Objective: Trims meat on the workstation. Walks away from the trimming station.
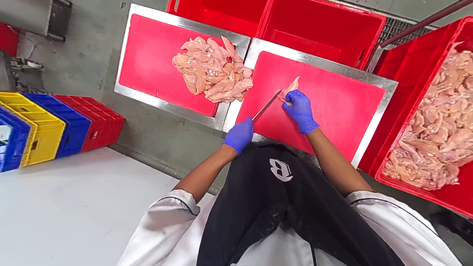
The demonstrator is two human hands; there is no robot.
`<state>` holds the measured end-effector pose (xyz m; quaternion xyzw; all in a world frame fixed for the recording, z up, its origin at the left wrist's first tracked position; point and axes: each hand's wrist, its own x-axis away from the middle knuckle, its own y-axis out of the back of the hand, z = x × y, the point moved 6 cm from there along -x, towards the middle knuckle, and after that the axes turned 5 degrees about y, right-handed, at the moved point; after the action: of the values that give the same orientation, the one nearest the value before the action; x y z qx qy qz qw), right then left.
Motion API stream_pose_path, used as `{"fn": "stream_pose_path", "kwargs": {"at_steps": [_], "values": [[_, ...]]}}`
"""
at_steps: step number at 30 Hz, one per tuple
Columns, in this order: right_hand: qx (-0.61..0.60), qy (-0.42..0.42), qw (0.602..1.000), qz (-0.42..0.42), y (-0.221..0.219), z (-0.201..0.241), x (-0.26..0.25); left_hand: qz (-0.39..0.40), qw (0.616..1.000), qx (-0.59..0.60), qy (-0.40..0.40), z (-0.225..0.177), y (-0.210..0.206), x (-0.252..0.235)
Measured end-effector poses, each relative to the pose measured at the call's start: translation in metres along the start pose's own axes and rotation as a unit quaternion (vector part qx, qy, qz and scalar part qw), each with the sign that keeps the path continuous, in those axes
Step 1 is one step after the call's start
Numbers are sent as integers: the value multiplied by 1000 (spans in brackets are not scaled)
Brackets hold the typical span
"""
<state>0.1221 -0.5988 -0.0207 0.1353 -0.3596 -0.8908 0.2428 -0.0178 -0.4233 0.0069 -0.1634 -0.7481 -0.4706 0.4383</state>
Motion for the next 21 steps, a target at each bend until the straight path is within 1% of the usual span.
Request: {"fn": "stream_pose_path", "kwargs": {"at_steps": [3,6,9,13,15,16,18,19,21], "values": [[-10,-13,1000,-13,0,-6,15,4,1000,-1,1,-1,0,-1],[35,-17,999,2,-5,-10,22,7,1000,3,-17,-9,6,-7],[20,8,1000,11,-2,-10,25,-2,998,33,-53,-8,12,-11],[-56,65,995,41,10,-17,30,-36,992,75,-91,-2,21,-9],[-59,74,995,43,14,-17,31,-27,991,66,-113,-2,17,-9],[-40,73,995,49,14,-16,30,-17,991,55,-119,-4,14,-11],[17,66,995,72,11,-15,25,-15,994,40,-104,-6,12,-17],[39,65,994,83,10,-14,22,-28,995,44,-85,-6,16,-18],[64,81,992,70,8,-11,14,-72,994,62,-55,-2,33,-18]]}}
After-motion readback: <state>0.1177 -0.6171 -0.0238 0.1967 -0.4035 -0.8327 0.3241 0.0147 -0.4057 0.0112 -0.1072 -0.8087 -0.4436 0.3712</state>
